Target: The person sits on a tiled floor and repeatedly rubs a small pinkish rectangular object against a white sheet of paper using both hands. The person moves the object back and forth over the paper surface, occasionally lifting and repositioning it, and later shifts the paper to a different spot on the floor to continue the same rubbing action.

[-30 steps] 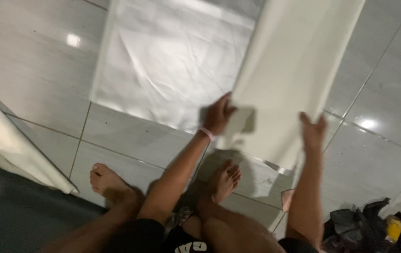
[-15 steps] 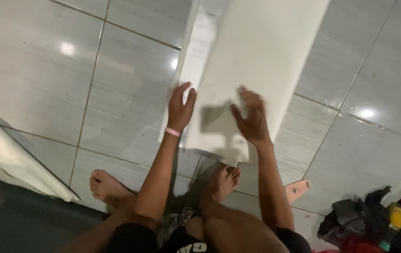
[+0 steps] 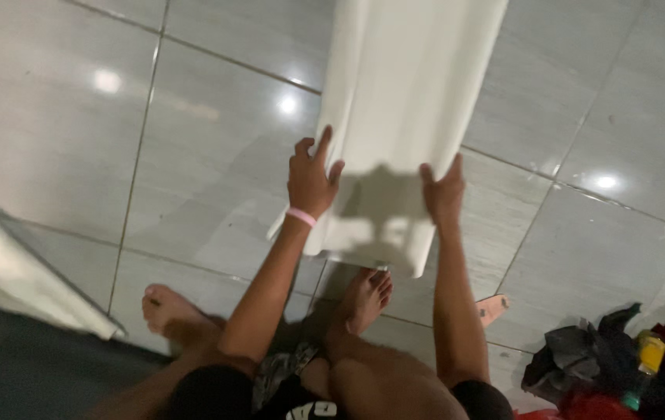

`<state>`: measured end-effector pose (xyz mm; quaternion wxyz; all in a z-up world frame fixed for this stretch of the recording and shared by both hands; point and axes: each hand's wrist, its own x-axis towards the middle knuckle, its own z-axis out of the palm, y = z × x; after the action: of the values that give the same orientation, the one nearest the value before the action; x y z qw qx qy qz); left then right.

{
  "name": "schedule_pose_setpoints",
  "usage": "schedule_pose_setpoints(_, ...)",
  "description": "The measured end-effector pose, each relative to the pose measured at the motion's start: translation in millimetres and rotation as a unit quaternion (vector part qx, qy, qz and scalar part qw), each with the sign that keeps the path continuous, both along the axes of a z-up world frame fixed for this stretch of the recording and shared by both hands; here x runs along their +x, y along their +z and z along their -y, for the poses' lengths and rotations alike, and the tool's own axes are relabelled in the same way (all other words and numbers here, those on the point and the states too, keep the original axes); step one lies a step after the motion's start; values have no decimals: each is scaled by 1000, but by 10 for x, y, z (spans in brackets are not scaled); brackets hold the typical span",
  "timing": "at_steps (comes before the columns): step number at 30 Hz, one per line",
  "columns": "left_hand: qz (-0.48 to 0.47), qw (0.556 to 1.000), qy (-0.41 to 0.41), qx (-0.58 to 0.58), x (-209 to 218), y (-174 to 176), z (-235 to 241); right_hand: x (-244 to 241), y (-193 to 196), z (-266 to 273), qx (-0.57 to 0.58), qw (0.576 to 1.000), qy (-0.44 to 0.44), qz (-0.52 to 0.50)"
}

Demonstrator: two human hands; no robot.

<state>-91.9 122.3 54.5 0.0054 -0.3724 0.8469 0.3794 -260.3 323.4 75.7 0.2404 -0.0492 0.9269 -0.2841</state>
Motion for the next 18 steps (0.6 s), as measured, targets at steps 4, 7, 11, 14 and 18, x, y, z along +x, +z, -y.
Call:
schedule_pose_setpoints(4, -40, 992, -44, -109, -172, 173, -305, 62, -49, 28, -82, 995, 33, -36)
schedule_pose_setpoints(7, -88, 965, 6, -247, -220, 212, -210, -47, -9, -77, -83, 996, 6, -45)
schedule_pose_setpoints(11, -9, 958, 197, 207, -113, -13, -55, -67, -109, -356, -93, 996, -7, -12)
schedule_pose_setpoints(14, 0, 945, 217, 244, -116, -332, -173, 70, -548, -491, -144, 989, -8, -25)
schedule_pose_setpoints(18, -114, 979, 69, 153, -493, -475, -586, -386, -813, -956, 301, 862, 277, -300)
